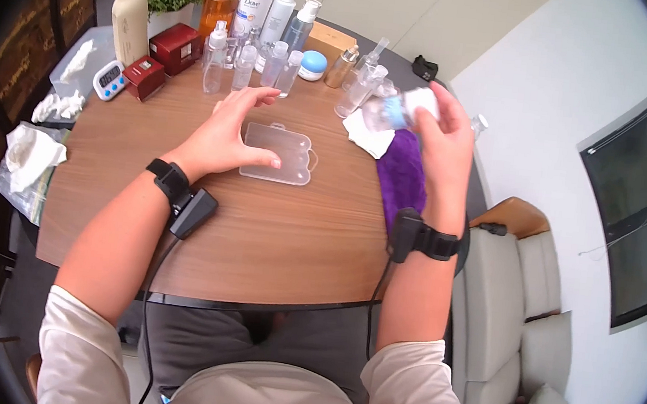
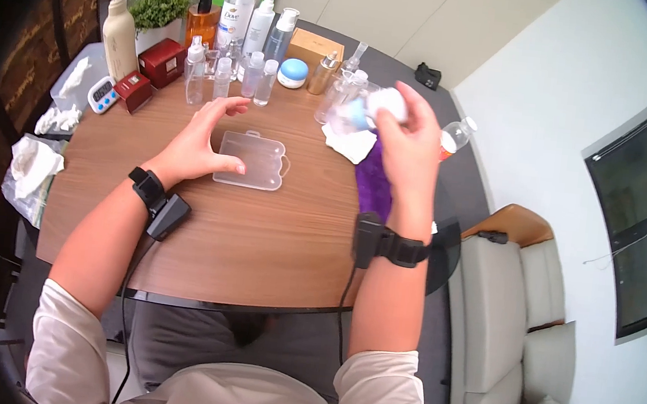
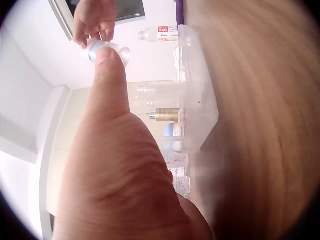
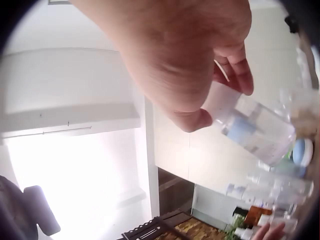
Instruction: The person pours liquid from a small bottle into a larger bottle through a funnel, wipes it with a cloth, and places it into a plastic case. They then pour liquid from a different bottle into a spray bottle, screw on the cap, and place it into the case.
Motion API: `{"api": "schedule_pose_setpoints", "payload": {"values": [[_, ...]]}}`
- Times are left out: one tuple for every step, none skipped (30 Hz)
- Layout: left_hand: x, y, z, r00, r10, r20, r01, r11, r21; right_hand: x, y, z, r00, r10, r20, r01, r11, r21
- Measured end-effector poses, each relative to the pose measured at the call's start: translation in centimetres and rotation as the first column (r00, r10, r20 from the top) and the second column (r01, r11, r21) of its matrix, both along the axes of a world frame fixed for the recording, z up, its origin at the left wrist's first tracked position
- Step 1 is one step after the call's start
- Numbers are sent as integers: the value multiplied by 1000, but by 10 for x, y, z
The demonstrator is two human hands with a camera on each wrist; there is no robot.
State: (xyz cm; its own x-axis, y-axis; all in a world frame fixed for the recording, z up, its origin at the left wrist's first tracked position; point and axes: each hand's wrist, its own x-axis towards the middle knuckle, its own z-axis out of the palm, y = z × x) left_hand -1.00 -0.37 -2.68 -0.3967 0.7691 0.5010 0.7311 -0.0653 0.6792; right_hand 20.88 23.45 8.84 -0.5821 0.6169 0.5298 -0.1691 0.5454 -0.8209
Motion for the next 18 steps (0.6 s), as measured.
{"api": "schedule_pose_setpoints", "payload": {"values": [[1, -1, 3, 998, -15, -55, 13, 999, -33, 14, 15, 6, 982, -144, 119, 130, 985, 117], [5, -3, 6, 999, -25, -39, 23, 998, -54, 25, 29, 7, 937, -257, 236, 202, 951, 234], [5, -2, 4, 999, -24, -22, 23, 999, -36, 33, 46, 4, 868, -372, 330, 250, 900, 358], [3, -1, 2, 999, -33, -25, 31, 998, -62, 42, 64, -5, 814, -430, 389, 255, 868, 425], [1, -2, 1, 999, -41, -29, 38, 995, -90, 50, 81, -19, 811, -432, 394, 245, 863, 442], [1, -2, 0, 999, -38, -17, 36, 996, -77, 61, 95, -35, 765, -466, 445, 177, 816, 550], [1, -1, 0, 1000, -20, -19, 19, 997, -79, 71, 101, -40, 715, -503, 486, 99, 760, 642], [0, -1, 1, 1000, 1, -23, -3, 997, -83, 80, 102, -37, 714, -502, 488, 88, 756, 649], [0, -1, 0, 1000, 8, -15, -10, 997, -79, 89, 101, -34, 720, -420, 553, 72, 837, 542], [0, -1, 0, 1000, 14, -16, -15, 997, -75, 94, 101, -35, 723, -329, 607, 56, 904, 423], [0, -2, 0, 1000, 17, -18, -18, 997, -72, 97, 98, -37, 722, -325, 610, 48, 904, 424], [-1, -2, -1, 1000, 20, -14, -21, 997, -71, 101, 96, -40, 758, -229, 611, 39, 951, 308], [-1, -1, -2, 1000, 19, -19, -20, 998, -67, 104, 95, -41, 791, -134, 597, 24, 982, 189], [-1, 0, -3, 1000, 17, -26, -19, 998, -62, 105, 94, -40, 774, -204, 600, 45, 962, 269], [-2, 1, -4, 999, 17, -28, -18, 998, -58, 106, 96, -40, 774, -207, 598, 46, 961, 273], [-3, 2, -6, 1000, 19, -19, -20, 999, -51, 106, 99, -40, 746, -294, 597, 78, 930, 360], [-3, 2, -4, 1000, 21, -8, -22, 999, -45, 106, 100, -40, 714, -379, 589, 106, 890, 444], [-3, 2, -3, 1000, 23, -10, -23, 999, -41, 106, 100, -38, 715, -380, 587, 106, 888, 447]]}}
